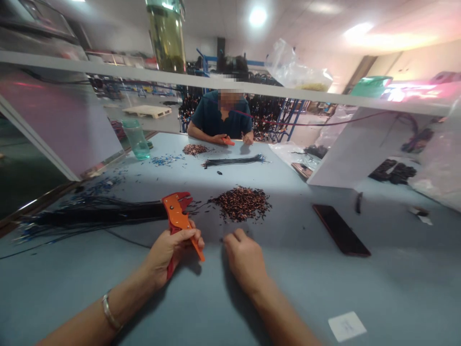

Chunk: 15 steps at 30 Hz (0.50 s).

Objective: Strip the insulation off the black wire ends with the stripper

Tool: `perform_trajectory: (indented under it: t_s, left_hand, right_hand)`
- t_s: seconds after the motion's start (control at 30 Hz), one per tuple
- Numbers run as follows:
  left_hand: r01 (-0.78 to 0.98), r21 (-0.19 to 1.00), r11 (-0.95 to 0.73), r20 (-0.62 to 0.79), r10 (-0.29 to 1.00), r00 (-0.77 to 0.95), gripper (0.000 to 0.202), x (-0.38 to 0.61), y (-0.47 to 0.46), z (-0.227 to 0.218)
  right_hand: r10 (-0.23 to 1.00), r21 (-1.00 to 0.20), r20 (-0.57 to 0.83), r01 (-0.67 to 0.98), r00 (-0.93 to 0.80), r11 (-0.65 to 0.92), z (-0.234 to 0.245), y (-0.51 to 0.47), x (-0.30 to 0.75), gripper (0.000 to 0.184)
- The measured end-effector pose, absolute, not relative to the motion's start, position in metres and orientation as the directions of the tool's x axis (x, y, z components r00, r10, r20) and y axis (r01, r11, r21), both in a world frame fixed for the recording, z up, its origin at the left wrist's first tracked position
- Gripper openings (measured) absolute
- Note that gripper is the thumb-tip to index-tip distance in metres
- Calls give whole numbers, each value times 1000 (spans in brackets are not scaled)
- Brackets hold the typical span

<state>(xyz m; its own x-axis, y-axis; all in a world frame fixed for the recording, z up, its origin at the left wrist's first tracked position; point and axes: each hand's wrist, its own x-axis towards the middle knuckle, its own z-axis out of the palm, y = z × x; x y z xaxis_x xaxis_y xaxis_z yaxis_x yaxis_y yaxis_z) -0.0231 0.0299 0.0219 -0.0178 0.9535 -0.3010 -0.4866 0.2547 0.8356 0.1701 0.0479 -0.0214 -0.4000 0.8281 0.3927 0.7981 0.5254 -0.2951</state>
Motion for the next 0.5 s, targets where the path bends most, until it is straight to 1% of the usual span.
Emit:
perform_trajectory:
  t_s: [0.07,0.1,0.13,0.2,0.27,0.37,0.43,0.5]
  left_hand:
    - [-486,831,270,-318,948,-18,26,-23,30,22]
    - [-483,832,272,-321,947,-19,26,-23,30,22]
    - [-478,836,270,-318,948,-21,26,-23,30,21]
    - [-464,848,255,-303,953,-30,27,-23,29,20]
    - [-452,858,242,-287,957,-31,28,-23,28,20]
    - [-446,861,244,-272,962,1,30,-22,26,20]
    - [-442,856,266,-274,960,48,31,-21,25,21]
    - [-432,846,313,-290,949,121,30,-21,24,22]
  right_hand:
    - [870,-380,415,818,-267,432,-23,54,175,14]
    - [878,-421,422,809,-226,411,-23,56,178,12]
    - [879,-452,426,791,-214,412,-22,56,181,11]
    - [866,-487,433,744,-249,458,-19,54,183,15]
    - [843,-497,422,692,-335,524,-17,50,181,17]
    - [815,-475,352,662,-460,580,-18,48,179,20]
    - [822,-449,328,689,-465,569,-19,50,181,21]
    - [846,-426,346,735,-407,527,-20,54,187,23]
